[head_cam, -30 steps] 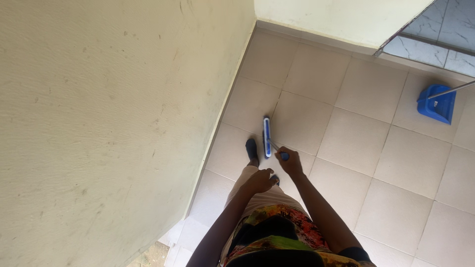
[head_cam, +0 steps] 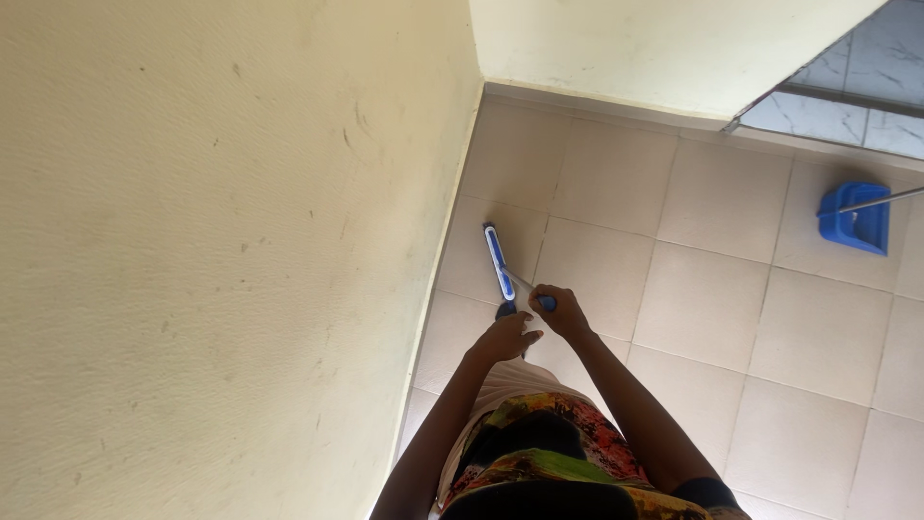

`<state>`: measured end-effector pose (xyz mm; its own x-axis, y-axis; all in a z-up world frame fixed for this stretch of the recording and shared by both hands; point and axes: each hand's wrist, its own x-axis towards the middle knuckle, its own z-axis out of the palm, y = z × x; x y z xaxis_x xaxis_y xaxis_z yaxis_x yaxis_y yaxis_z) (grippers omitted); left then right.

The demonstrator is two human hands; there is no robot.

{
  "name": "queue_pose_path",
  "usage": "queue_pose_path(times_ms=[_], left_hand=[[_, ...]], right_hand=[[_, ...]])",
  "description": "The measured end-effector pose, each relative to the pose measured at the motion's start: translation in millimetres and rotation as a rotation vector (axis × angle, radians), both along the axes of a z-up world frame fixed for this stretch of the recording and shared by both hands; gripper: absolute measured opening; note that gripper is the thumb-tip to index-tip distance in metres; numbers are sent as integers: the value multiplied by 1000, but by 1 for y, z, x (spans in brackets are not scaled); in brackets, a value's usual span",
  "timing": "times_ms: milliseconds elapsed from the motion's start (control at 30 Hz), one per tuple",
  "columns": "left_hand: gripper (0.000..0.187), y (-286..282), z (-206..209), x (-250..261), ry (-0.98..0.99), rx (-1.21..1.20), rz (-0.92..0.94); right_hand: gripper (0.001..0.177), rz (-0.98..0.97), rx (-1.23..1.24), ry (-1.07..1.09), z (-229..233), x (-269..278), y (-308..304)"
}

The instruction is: The person sweeps the tiled floor of a hallway and steps using a long-handled brush, gathering debris towards a dustpan.

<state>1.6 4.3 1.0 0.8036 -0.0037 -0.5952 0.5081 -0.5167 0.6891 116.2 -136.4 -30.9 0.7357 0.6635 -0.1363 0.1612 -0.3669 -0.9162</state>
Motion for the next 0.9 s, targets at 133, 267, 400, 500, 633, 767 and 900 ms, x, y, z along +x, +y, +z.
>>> queue_pose_path(times_ms=[133, 267, 400, 500, 633, 767, 900], left_hand=[[64, 16, -2, 12, -16, 22, -26], [64, 30, -7, 29, 9, 16, -41], [63, 35, -20, 52, 9, -11, -122], [64, 37, -26, 65, 5, -56, -153], [63, 38, -31, 72, 14, -65, -190], [62, 42, -36, 74, 9, -31, -226], [60, 40, -36, 76, 32, -34, -213]], right_hand=[[7, -3, -13, -23, -17, 10, 21], [3, -157, -98, 37, -30, 29, -12], [7, -349, -230, 54, -24, 48, -74], [7, -466, -269, 71, -16, 56, -105], [6, -580, -272, 55, -9, 64, -115], [8, -573, -277, 51, 1, 74, -84], [12, -463, -194, 44, 11, 80, -39]])
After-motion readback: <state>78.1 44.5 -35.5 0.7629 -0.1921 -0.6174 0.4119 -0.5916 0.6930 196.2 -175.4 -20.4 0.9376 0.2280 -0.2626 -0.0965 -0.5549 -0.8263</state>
